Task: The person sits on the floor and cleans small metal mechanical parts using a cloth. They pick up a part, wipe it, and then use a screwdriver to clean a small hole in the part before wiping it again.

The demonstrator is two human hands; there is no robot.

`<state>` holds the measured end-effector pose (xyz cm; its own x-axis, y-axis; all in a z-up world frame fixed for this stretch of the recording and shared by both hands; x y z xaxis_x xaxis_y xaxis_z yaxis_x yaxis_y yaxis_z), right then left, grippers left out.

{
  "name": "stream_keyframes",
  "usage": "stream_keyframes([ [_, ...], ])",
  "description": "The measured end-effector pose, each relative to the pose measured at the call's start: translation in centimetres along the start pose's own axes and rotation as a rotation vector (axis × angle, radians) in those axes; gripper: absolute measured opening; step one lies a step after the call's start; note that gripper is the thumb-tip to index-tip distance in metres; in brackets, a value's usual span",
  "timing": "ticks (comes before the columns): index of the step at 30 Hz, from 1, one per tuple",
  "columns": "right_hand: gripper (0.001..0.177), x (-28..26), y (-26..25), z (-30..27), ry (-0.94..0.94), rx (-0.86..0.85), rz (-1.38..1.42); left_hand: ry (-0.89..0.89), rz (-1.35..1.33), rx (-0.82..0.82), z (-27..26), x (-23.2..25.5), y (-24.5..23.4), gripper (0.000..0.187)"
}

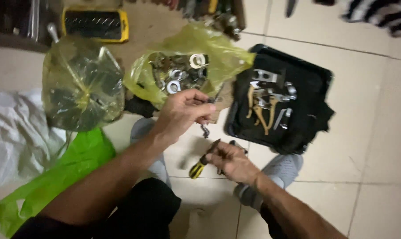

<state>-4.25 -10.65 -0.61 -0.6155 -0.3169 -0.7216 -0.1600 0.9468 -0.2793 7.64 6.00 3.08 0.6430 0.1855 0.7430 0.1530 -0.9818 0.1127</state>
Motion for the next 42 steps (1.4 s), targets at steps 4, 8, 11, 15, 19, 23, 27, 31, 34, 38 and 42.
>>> stream_keyframes([
  [4,0.018,-3.0,-3.3,-2.9,0.159,0.028,0.198,-0.024,-0.02,-0.088,-1.3,1.3,1.2,0.041],
  [8,0.018,-5.2,-5.1,-7.1,0.103,0.228,0.576,-0.013,0.067,-0.136,-5.4,5.0,2.7,0.036],
  [11,0.026,-7.5,-5.4,-11.1,0.059,0.363,0.835,0.028,0.224,-0.176,-9.8,9.3,4.1,0.024],
  [15,0.04,-9.5,-4.8,-16.7,0.224,0.499,1.02,0.185,0.437,-0.234,-15.2,14.5,5.2,0.019],
  [19,0.03,-10.0,-5.3,-21.9,0.461,0.509,1.019,0.205,0.45,-0.259,-20.0,17.1,6.3,0.019],
  [23,0.048,-10.0,-6.7,-25.5,0.131,0.473,1.063,0.308,0.43,-0.349,-23.8,17.5,6.6,0.013],
  [27,0.062,-12.2,-7.4,-29.8,-0.175,0.509,0.862,0.358,0.483,-0.339,-27.6,18.3,6.2,0.011],
  [31,0.059,-13.7,-7.0,-31.4,-0.442,0.452,0.749,0.442,0.51,-0.323,-29.1,17.7,5.9,0.01],
  [34,0.052,-14.3,-6.8,-32.1,-0.507,0.488,0.593,0.504,0.506,-0.306,-29.4,16.9,5.6,0.011],
  [38,0.052,-14.3,-6.7,-31.8,-0.507,0.492,0.583,0.603,0.632,-0.255,-29.3,16.4,4.9,0.01],
  [42,0.053,-13.7,-6.7,-31.3,-0.428,0.469,0.613,0.693,0.66,-0.245,-28.6,15.6,4.5,0.009],
])
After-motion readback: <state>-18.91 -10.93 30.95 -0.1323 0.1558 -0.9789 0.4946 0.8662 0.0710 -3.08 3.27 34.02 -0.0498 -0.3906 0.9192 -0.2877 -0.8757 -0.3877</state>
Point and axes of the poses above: each hand's wrist, its own z-axis towards the middle knuckle, its own y-axis out of the palm, x = y × z, the point moved 3 cm from there along z, towards the middle knuckle, and after that the axes turned 15 degrees about x, right-handed, at the moved point
